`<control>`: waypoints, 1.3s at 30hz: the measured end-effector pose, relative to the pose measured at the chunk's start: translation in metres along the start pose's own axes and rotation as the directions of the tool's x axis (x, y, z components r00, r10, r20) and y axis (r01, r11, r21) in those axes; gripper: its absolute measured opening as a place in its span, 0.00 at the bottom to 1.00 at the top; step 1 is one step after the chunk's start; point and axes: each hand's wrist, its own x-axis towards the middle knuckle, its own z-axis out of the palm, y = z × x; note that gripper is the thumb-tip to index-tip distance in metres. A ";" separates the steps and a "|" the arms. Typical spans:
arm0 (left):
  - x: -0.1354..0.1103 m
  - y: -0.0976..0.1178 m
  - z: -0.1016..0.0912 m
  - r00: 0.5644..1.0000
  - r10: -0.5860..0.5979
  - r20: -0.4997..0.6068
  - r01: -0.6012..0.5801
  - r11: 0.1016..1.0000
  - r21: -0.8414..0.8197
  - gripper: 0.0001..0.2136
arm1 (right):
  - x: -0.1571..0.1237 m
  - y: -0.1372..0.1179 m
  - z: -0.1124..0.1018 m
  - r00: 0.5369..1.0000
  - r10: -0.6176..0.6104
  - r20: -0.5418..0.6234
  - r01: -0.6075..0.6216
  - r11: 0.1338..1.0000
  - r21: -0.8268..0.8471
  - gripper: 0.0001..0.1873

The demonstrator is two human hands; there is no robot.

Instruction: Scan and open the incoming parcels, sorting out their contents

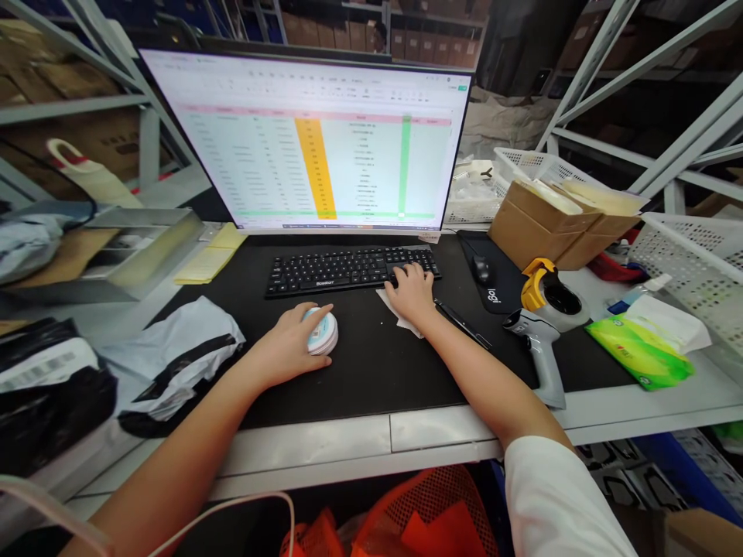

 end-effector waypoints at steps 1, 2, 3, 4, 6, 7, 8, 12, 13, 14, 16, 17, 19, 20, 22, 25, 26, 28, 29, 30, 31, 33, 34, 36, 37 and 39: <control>0.000 -0.001 0.000 1.000 -0.005 0.006 0.005 1.000 0.007 0.48 | -0.001 -0.001 0.001 1.000 -0.014 0.019 0.014 1.000 0.002 0.23; -0.001 -0.002 -0.001 1.000 -0.009 0.013 0.008 1.000 0.019 0.48 | -0.002 -0.002 0.001 0.999 -0.020 0.037 0.020 1.000 0.000 0.23; -0.001 -0.003 -0.001 1.000 -0.012 0.021 0.011 0.999 0.030 0.48 | -0.003 -0.003 0.002 0.999 -0.022 0.049 0.022 1.000 -0.004 0.23; -0.001 -0.002 -0.002 1.000 -0.013 0.027 0.012 0.999 0.041 0.47 | -0.003 -0.003 0.002 0.998 -0.021 0.053 0.022 1.000 -0.011 0.23; -0.002 -0.001 -0.004 0.999 -0.019 0.033 0.017 0.998 0.056 0.46 | -0.004 -0.003 0.002 0.999 -0.020 0.048 0.021 0.999 -0.027 0.24; -0.002 0.000 -0.005 0.999 -0.024 0.036 0.022 0.998 0.060 0.46 | -0.004 -0.004 0.001 0.999 -0.018 0.048 0.020 0.999 -0.033 0.24; -0.002 0.002 -0.005 0.999 -0.028 0.038 0.026 0.998 0.063 0.46 | -0.003 -0.004 0.001 0.999 -0.015 0.049 0.016 0.999 -0.039 0.24; -0.003 0.005 -0.005 0.999 -0.037 0.038 0.034 0.997 0.065 0.45 | -0.004 -0.007 -0.001 0.998 -0.016 0.056 0.019 0.998 -0.053 0.24; -0.003 0.005 -0.005 0.999 -0.037 0.034 0.034 0.997 0.065 0.45 | -0.004 -0.007 -0.001 0.998 -0.020 0.052 0.023 0.998 -0.054 0.25; -0.003 0.005 -0.004 0.999 -0.036 0.029 0.034 0.997 0.067 0.45 | -0.005 -0.008 -0.001 0.998 -0.026 0.050 0.028 0.998 -0.057 0.25; -0.003 0.005 -0.003 0.999 -0.035 0.024 0.033 0.997 0.072 0.45 | -0.006 -0.008 0.000 0.998 -0.037 0.049 0.040 0.997 -0.070 0.25; -0.003 0.005 -0.003 0.999 -0.036 0.022 0.034 0.997 0.073 0.46 | -0.006 -0.008 0.000 0.998 -0.042 0.043 0.045 0.996 -0.079 0.25; -0.003 0.006 -0.003 0.999 -0.040 0.025 0.038 0.997 0.073 0.46 | -0.006 -0.006 0.002 0.998 -0.051 0.023 0.053 0.995 -0.090 0.24; -0.003 0.007 -0.004 0.999 -0.044 0.028 0.042 0.997 0.070 0.46 | -0.006 -0.005 0.002 0.998 -0.055 0.016 0.056 0.994 -0.089 0.24; -0.004 0.007 -0.004 0.998 -0.048 0.030 0.046 0.997 0.057 0.46 | -0.007 -0.004 0.004 0.998 -0.065 0.007 0.065 0.995 -0.074 0.24; -0.004 0.006 -0.003 0.999 -0.033 0.013 0.033 0.999 0.024 0.46 | -0.007 -0.003 0.007 0.997 -0.070 -0.015 0.069 0.997 -0.037 0.23; -0.004 0.005 -0.002 1.000 -0.026 0.003 0.026 1.000 0.012 0.47 | -0.007 -0.003 0.007 0.998 -0.067 -0.021 0.067 0.997 -0.027 0.23; -0.002 0.004 0.000 1.000 -0.016 -0.018 0.016 1.000 -0.009 0.48 | -0.007 -0.003 0.007 0.998 -0.061 -0.023 0.061 0.998 -0.009 0.22; -0.001 0.003 0.002 0.999 -0.016 -0.028 0.015 1.000 -0.021 0.48 | -0.007 -0.004 0.005 0.998 -0.058 -0.029 0.059 0.998 0.005 0.22; 0.000 0.002 0.003 0.999 -0.018 -0.039 0.017 0.999 -0.041 0.48 | -0.007 -0.004 0.004 0.997 -0.059 -0.049 0.060 0.998 0.022 0.21; 0.002 0.002 0.004 0.998 -0.025 -0.055 0.020 0.997 -0.077 0.47 | -0.006 -0.004 0.001 0.995 -0.065 -0.081 0.069 0.997 0.045 0.21; 0.005 0.002 0.005 0.992 -0.041 -0.120 0.015 0.977 -0.214 0.47 | -0.006 -0.006 -0.005 0.982 -0.103 -0.159 0.120 0.987 0.103 0.21; 0.006 0.002 0.006 0.983 -0.052 -0.175 -0.003 0.954 -0.300 0.47 | -0.007 -0.008 -0.008 0.973 -0.134 -0.189 0.163 0.976 0.144 0.22; 0.007 0.003 0.007 0.947 -0.063 -0.316 -0.087 0.894 -0.440 0.48 | -0.011 -0.016 -0.015 0.957 -0.204 -0.206 0.259 0.921 0.292 0.25; 0.007 0.003 0.008 0.921 -0.060 -0.385 -0.142 0.869 -0.474 0.50 | -0.014 -0.023 -0.018 0.956 -0.234 -0.178 0.289 0.862 0.417 0.27; 0.006 0.004 0.010 0.878 -0.022 -0.478 -0.237 0.847 -0.475 0.53 | -0.023 -0.039 -0.021 0.955 -0.290 -0.053 0.237 0.647 0.724 0.36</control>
